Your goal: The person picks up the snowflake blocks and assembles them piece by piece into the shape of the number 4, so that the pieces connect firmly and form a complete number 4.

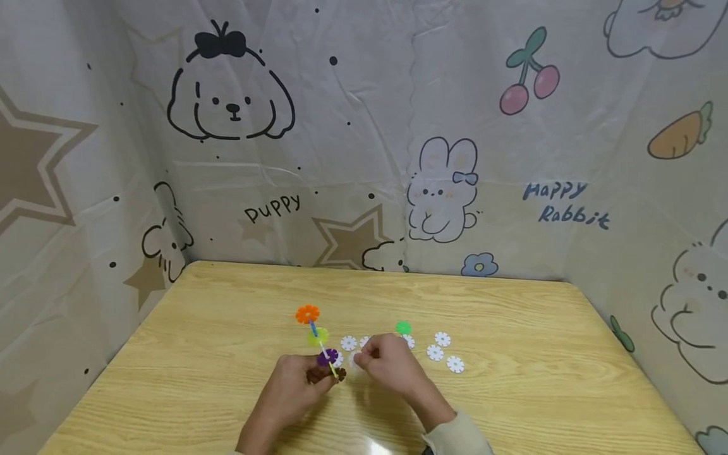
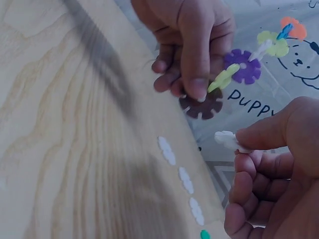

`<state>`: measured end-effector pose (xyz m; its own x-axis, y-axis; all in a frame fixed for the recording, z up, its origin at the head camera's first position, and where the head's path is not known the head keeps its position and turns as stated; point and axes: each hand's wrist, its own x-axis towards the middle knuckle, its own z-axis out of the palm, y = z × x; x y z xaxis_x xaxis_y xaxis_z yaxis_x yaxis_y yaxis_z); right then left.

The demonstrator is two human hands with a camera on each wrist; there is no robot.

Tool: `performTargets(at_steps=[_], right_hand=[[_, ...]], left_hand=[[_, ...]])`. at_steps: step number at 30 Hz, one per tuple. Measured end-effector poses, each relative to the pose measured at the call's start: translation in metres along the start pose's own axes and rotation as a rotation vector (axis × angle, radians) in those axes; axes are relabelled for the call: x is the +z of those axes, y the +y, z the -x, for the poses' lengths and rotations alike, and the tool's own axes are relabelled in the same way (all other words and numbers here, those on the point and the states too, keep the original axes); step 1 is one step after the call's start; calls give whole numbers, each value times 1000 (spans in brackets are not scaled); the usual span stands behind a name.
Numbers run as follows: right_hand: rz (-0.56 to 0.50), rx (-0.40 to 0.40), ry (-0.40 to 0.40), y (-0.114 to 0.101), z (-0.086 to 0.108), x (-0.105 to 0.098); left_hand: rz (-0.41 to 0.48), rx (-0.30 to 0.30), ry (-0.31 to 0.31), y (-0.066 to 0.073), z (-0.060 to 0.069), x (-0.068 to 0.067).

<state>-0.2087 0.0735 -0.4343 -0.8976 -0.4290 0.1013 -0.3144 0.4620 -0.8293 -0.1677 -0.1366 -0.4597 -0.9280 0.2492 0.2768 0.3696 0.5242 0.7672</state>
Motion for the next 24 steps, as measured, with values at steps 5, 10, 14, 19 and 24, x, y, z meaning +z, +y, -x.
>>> performTargets(at_steps=[5, 10, 14, 19, 24], right_hand=[[-68, 14, 12, -5, 2, -3], [-65, 16, 24, -7, 2, -3], [-62, 21, 34, -8, 2, -3], [-68, 26, 38, -10, 2, -2], [-67, 20, 35, -9, 2, -1]], left_hand=[[-6, 17, 7, 2, -2, 4], [-2, 47, 23, 3, -3, 8], [2, 58, 25, 4, -4, 10], [-24, 63, 27, 7, -6, 12], [-40, 66, 36, 7, -6, 14]])
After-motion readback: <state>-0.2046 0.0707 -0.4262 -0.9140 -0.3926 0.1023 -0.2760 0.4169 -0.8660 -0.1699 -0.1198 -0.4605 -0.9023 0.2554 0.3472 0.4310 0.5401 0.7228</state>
